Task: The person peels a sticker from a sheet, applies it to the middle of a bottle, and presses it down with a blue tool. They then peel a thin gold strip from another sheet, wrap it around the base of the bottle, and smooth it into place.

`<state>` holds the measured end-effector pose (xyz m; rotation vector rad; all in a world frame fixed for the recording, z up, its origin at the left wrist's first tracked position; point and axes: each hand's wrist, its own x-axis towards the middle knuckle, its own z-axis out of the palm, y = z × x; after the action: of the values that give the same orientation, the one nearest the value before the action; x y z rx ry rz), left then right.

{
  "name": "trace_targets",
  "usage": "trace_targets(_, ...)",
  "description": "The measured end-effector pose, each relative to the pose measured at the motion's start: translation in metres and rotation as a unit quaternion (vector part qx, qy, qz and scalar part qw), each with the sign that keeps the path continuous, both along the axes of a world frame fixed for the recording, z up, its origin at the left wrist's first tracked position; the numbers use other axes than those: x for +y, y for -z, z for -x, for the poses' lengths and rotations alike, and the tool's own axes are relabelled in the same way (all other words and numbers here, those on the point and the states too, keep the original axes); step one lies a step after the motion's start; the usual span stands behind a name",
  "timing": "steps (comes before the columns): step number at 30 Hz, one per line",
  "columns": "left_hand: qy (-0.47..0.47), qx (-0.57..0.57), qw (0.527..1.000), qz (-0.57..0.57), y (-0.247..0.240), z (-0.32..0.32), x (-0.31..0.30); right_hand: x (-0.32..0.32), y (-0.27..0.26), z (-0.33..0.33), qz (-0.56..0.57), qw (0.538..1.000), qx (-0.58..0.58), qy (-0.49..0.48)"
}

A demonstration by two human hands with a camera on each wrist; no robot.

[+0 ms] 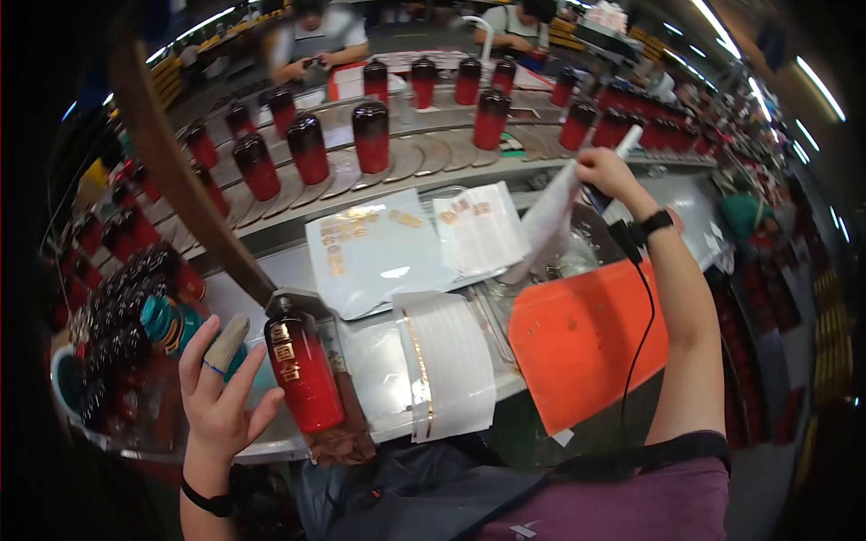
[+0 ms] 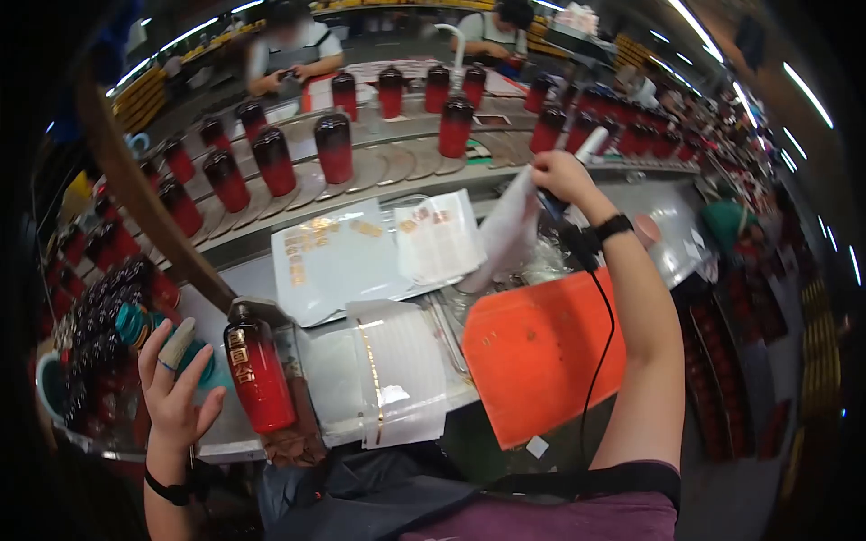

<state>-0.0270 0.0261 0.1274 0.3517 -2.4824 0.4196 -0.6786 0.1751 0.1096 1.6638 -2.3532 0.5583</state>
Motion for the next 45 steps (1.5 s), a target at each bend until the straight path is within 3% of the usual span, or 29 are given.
trace_targets(6, 0.137, -0.055, 0.987, -0.071, -0.034, 0.059, -0.003, 0.018, -0.083, -0.05, -0.007, 1.0, -0.011, -0.006)
trace_targets(14, 0.315, -0.083, 0.923, -0.206, -0.026, 0.213, -0.032, 0.056, -0.155, -0.085, -0.117, 0.975, 0.183, -0.049)
trace_targets(18, 0.247, -0.149, 0.94, -0.184, -0.006, 0.322, -0.048, 0.087, -0.162, -0.105, -0.094, 0.952, 0.281, -0.073)
trace_targets(21, 0.298, -0.116, 0.932, -0.171, 0.023, 0.387, -0.037, 0.108, -0.162, -0.12, -0.103, 0.953, 0.278, -0.059)
trace_targets(23, 0.233, -0.112, 0.935, -0.244, 0.033, 0.412, -0.018, 0.12, -0.157, -0.125, -0.093, 0.955, 0.279, -0.035)
trace_targets(26, 0.242, -0.035, 0.94, -0.237, 0.042, 0.434, -0.01, 0.139, -0.148, -0.123, -0.085, 0.956, 0.28, -0.026)
trace_targets(30, 0.219, -0.128, 0.933, -0.255, 0.036, 0.449, -0.017, 0.155, -0.131, -0.111, -0.064, 0.96, 0.269, -0.036)
trace_targets(32, 0.189, -0.102, 0.945, -0.246, 0.035, 0.451, -0.013, 0.16, -0.128, -0.11, -0.066, 0.965, 0.254, -0.019)
trace_targets(34, 0.231, -0.068, 0.942, -0.232, 0.025, 0.453, -0.01, 0.164, -0.128, -0.111, -0.065, 0.964, 0.255, -0.024)
trace_targets(39, 0.327, -0.108, 0.918, -0.196, 0.019, 0.472, -0.005, 0.174, -0.125, -0.12, -0.06, 0.964, 0.251, -0.056)
trace_targets(43, 0.277, -0.189, 0.929, -0.16, -0.001, 0.469, 0.001, 0.185, -0.121, -0.122, -0.064, 0.962, 0.263, -0.033)
trace_targets(45, 0.265, -0.179, 0.923, -0.216, -0.003, 0.462, 0.002, 0.19, -0.115, -0.109, -0.058, 0.959, 0.276, -0.006)
